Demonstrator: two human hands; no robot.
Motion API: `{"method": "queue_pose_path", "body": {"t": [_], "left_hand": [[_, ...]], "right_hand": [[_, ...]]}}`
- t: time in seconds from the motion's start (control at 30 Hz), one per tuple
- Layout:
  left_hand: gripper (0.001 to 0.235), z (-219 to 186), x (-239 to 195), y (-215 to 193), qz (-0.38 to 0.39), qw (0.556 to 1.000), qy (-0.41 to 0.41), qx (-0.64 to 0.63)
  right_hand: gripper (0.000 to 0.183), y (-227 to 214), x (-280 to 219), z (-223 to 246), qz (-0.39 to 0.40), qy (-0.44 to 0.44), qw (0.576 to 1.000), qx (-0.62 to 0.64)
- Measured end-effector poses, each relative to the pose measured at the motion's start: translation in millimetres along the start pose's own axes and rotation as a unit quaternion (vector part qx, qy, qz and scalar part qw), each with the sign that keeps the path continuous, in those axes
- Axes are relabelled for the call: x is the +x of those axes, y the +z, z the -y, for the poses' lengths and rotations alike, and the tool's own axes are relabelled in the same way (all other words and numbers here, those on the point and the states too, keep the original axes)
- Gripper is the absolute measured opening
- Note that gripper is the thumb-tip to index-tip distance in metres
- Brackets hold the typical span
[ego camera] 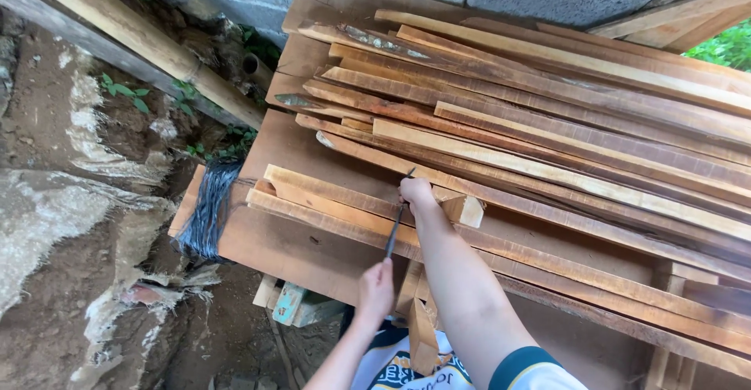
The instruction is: The person arranges thin wooden planks on a wooden workbench and secures them into bundles using black wire. They wrap the wire around the planks and twist it by hand to tighten the bundle, repeating this process for multiple stacks of wood.
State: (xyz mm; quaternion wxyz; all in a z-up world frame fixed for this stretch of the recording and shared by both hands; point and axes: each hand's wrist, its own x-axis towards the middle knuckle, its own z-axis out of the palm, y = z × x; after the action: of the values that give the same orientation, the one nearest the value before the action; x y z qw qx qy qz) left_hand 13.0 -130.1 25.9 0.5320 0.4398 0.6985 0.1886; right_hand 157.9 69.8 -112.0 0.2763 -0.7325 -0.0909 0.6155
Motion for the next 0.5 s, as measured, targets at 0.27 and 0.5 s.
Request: {"method": "queue_pose_path", "body": {"t": [0.27,0.5], "left_hand": [[0.037,-32.3,-9.6,-9.7,-0.002,0.992,0.129,0.013],[0.031,-96.7,25.2,-88.0,0.059,0.952,0.065,0.292]], "right_hand": [[0.030,13.5,31.8,-20.4,-0.111,-0.141,0.952,-0.250],[0.021,-7.7,-8.7,-14.9,0.001,-0.167,0.986,0.016]]}}
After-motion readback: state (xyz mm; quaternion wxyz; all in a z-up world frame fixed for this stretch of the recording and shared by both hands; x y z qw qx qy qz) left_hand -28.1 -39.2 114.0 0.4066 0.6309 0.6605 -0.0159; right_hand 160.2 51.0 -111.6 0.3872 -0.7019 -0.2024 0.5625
